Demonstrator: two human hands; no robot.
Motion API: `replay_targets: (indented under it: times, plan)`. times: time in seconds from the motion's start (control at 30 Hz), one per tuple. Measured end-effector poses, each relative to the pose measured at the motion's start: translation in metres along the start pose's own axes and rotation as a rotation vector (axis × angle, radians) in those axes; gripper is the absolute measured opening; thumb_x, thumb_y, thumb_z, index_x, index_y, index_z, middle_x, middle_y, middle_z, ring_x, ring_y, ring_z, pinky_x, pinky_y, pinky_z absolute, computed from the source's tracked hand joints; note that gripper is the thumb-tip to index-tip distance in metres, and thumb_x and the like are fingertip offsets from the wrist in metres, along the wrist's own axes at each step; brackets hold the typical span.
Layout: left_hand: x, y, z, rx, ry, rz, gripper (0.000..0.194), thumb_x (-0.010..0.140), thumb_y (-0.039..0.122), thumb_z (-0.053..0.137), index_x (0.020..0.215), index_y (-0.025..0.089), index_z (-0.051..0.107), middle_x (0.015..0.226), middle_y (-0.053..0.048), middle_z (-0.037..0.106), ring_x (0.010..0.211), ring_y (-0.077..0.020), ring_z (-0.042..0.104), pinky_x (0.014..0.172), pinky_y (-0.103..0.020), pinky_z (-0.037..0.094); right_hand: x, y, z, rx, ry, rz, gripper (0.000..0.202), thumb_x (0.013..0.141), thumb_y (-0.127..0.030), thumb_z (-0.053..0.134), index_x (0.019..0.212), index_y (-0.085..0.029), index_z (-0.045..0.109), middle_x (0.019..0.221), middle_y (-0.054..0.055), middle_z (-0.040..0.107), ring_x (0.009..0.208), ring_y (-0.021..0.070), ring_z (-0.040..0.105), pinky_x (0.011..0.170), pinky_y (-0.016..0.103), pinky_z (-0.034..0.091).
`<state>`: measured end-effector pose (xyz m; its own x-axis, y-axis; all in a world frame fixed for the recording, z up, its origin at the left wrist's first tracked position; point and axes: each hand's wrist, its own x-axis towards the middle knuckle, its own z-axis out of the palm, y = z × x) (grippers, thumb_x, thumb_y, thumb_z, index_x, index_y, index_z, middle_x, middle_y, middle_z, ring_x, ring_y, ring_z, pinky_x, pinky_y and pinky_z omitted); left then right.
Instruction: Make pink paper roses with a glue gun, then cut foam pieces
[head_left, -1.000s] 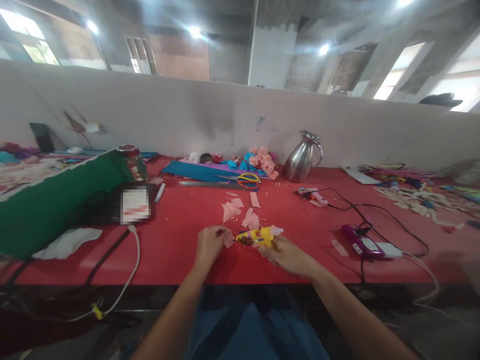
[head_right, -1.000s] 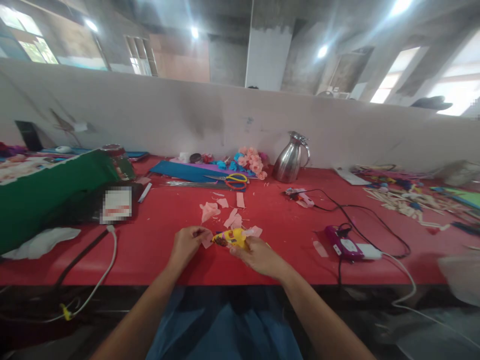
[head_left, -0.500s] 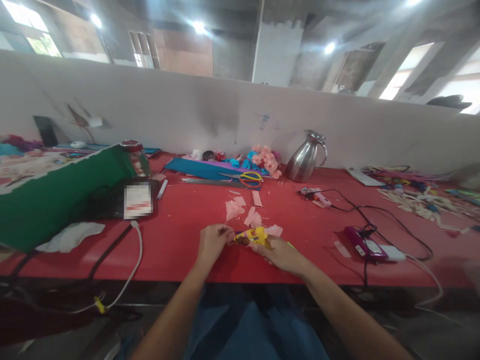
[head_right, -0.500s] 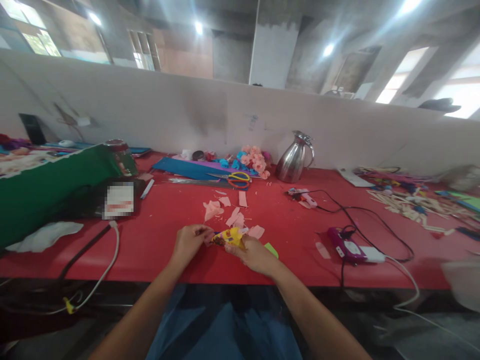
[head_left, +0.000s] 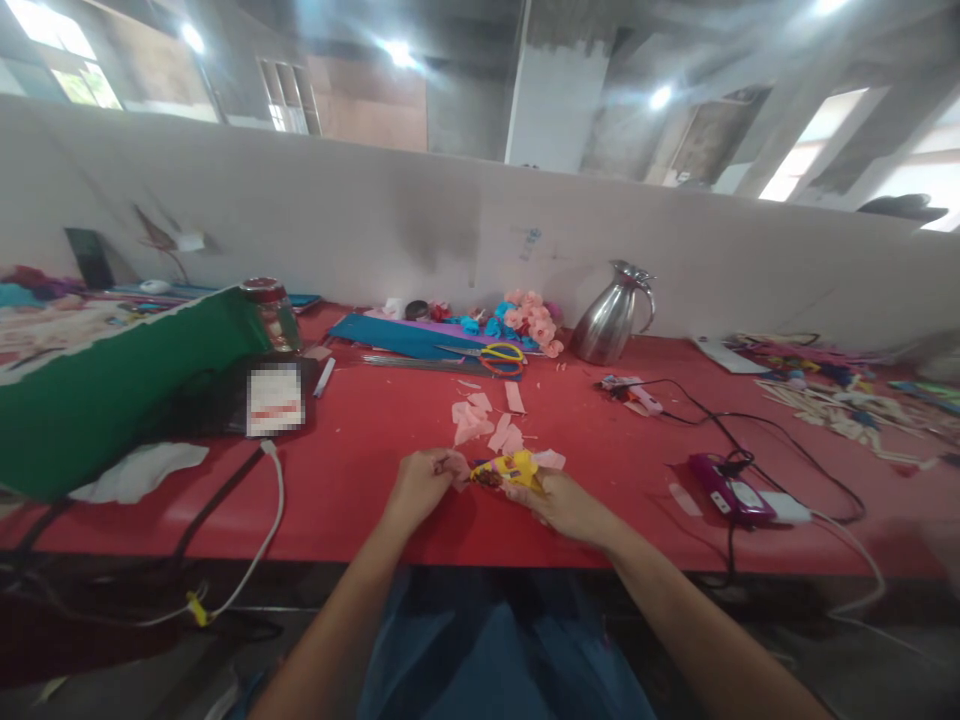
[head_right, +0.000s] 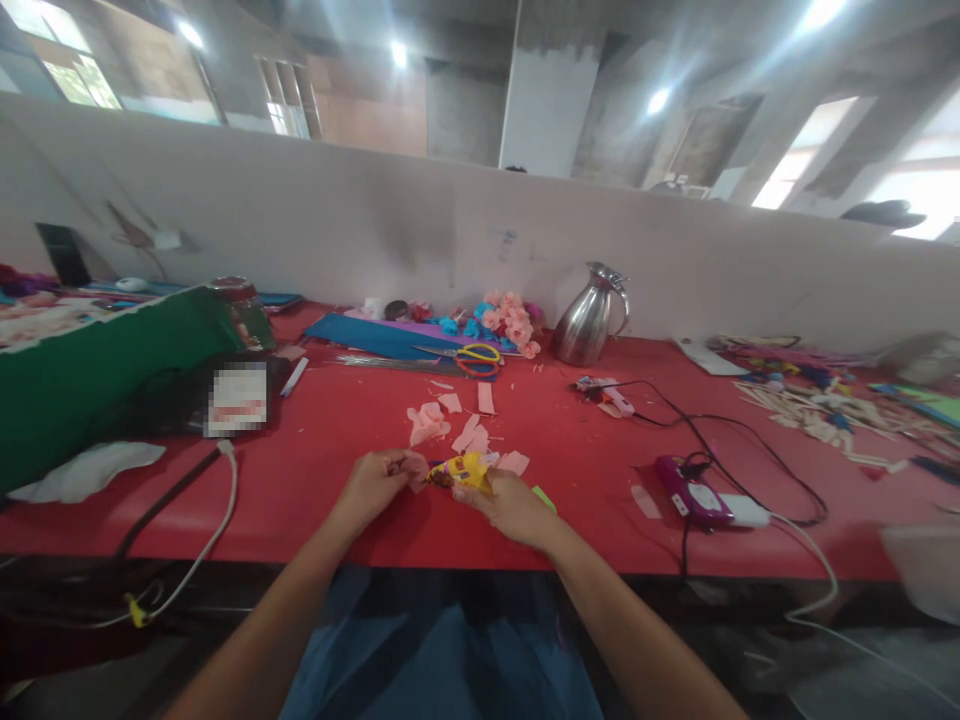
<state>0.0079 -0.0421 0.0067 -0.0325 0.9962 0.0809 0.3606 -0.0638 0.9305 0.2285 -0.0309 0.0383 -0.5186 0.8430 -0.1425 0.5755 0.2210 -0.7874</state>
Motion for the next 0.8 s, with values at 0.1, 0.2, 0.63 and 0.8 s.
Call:
replay_targets:
  times: [0.1, 0.2, 0.63, 0.8]
  plan:
    - [0.000, -0.003, 0.000, -0.010, 0.002, 0.000, 0.021, 0.068, 0.018, 0.047, 0.061, 0.020, 0.066, 0.058, 0.001, 0.066, 0.061, -0.0154, 0.062, 0.062, -0.023, 0.044, 0.002, 0.006, 0.001, -0.016, 0.050, 0.038, 0.045, 0.081, -0.058, 0.051, 0.091, -0.016, 0.064, 0.063, 0.001, 0.058, 0.059, 0.0147, 0.051, 0.055, 0.024, 0.036]
    - [0.001, -0.006, 0.000, -0.016, -0.001, -0.001, 0.020, 0.069, 0.019, 0.049, 0.060, 0.020, 0.066, 0.058, 0.000, 0.066, 0.061, -0.0156, 0.062, 0.063, -0.023, 0.043, 0.004, 0.009, 0.001, -0.031, 0.067, 0.009, 0.043, 0.082, -0.056, 0.051, 0.094, -0.017, 0.066, 0.068, 0.002, 0.062, 0.063, 0.0157, 0.054, 0.058, 0.025, 0.038]
    - [0.001, -0.009, -0.001, -0.056, 0.009, 0.018, 0.015, 0.067, 0.019, 0.054, 0.065, 0.019, 0.070, 0.060, 0.000, 0.068, 0.062, -0.0167, 0.062, 0.061, -0.024, 0.044, -0.011, 0.000, 0.008, -0.305, 0.156, -0.146, 0.036, 0.085, -0.049, 0.052, 0.109, -0.025, 0.063, 0.096, 0.005, 0.068, 0.085, 0.0210, 0.063, 0.071, 0.027, 0.042]
    - [-0.002, -0.014, -0.003, -0.128, 0.125, -0.016, 0.019, 0.066, 0.023, 0.060, 0.080, 0.017, 0.072, 0.078, -0.003, 0.072, 0.072, -0.0184, 0.063, 0.066, -0.026, 0.045, -0.008, 0.023, -0.028, -0.531, 0.327, 0.055, 0.042, 0.089, -0.053, 0.041, 0.112, -0.022, 0.058, 0.090, 0.007, 0.067, 0.080, 0.0219, 0.065, 0.063, 0.027, 0.040]
